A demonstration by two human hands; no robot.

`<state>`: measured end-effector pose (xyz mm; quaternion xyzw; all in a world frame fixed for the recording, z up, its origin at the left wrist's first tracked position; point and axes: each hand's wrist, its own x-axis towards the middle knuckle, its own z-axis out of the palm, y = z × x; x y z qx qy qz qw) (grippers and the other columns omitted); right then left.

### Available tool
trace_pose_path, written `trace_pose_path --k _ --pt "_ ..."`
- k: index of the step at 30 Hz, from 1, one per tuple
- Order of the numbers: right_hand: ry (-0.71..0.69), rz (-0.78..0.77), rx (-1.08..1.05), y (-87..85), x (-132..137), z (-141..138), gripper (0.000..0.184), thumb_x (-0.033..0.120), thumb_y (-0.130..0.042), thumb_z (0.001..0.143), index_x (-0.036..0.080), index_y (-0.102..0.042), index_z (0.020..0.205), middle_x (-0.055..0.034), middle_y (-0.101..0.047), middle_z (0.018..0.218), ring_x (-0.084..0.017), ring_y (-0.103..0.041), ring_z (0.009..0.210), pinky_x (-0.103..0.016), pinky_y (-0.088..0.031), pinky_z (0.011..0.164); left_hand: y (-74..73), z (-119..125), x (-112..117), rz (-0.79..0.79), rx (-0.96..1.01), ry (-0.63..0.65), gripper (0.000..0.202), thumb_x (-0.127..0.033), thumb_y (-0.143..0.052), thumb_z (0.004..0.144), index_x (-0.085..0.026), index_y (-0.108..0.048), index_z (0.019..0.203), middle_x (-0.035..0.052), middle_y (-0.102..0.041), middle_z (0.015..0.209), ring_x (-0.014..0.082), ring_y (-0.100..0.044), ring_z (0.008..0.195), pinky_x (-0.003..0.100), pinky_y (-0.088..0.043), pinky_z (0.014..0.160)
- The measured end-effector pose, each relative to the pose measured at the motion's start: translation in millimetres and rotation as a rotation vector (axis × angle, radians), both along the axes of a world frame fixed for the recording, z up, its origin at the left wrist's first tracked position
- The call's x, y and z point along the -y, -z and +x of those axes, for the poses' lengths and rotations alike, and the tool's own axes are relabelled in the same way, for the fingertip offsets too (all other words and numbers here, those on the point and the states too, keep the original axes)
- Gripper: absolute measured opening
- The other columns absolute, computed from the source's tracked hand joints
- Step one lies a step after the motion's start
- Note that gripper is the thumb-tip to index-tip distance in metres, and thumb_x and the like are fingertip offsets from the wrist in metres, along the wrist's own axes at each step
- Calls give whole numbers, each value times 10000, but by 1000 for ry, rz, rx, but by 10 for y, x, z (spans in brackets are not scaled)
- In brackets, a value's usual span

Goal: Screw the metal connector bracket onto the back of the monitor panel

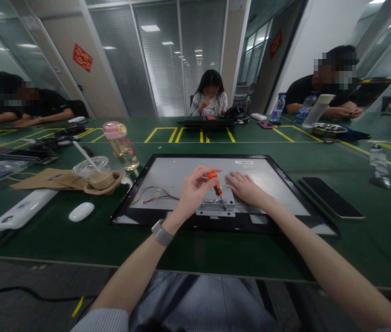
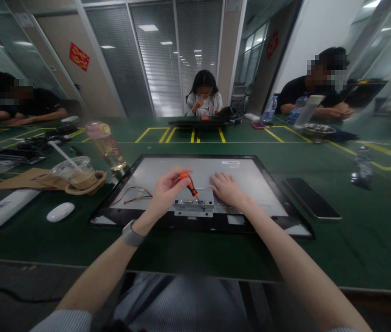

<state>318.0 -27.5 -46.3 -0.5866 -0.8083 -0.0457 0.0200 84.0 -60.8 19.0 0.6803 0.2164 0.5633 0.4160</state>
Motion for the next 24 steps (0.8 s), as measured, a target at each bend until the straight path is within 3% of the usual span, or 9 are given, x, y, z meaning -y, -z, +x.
trace_pose_path --k 4,7,10,15,18,21,24 --pt "-13 22 -1 18 -3 10 539 380 -292 1035 121 -429 1488 -210 -414 1561 -373 -382 1437 -576 -360 1122 -1 12 16 61 -12 -84 233 -296 -563 962 -231 -732 1108 72 -673 1068 165 -641 954 312 -550 871" --pt "-11 18 9 27 -7 14 545 378 -286 1035 115 -422 1493 -210 -412 1562 -382 -383 1434 -576 -363 1118 -8 4 33 47 -4 -8 291 -268 -483 1000 -220 -690 1198 90 -700 1125 192 -658 1047 374 -527 979" --pt "-15 30 3 29 -10 11 544 377 -287 1033 116 -431 1488 -212 -421 1555 -379 -387 1432 -577 -366 1115 -15 -3 38 22 -2 32 280 -264 -547 971 -220 -686 1210 82 -703 1079 181 -672 994 351 -553 929" --pt "-5 21 -1 22 -8 6 542 387 -289 1031 125 -436 1482 -202 -420 1558 -369 -388 1432 -571 -362 1120 -11 -10 10 50 -1 -66 182 -276 -685 873 -241 -765 1033 43 -618 942 128 -621 824 252 -558 728" --pt "-7 17 4 14 -1 4 550 388 -283 1033 114 -422 1490 -207 -413 1561 -374 -381 1435 -578 -357 1122 -7 -19 -1 69 -2 -88 208 -268 -619 916 -252 -762 1066 61 -641 997 155 -629 925 284 -557 807" --pt "-9 18 -1 15 2 4 554 390 -278 1034 112 -421 1491 -209 -408 1564 -374 -381 1435 -581 -356 1123 -12 -21 12 72 25 -15 282 -235 -512 968 -239 -736 1139 90 -662 1190 196 -630 1093 356 -525 969" --pt "-8 17 -4 30 -5 10 556 398 -278 1032 119 -426 1490 -207 -407 1565 -375 -382 1435 -582 -355 1123 -22 -15 37 10 40 95 304 -244 -503 980 -224 -694 1215 97 -687 1178 200 -664 1047 375 -537 961"
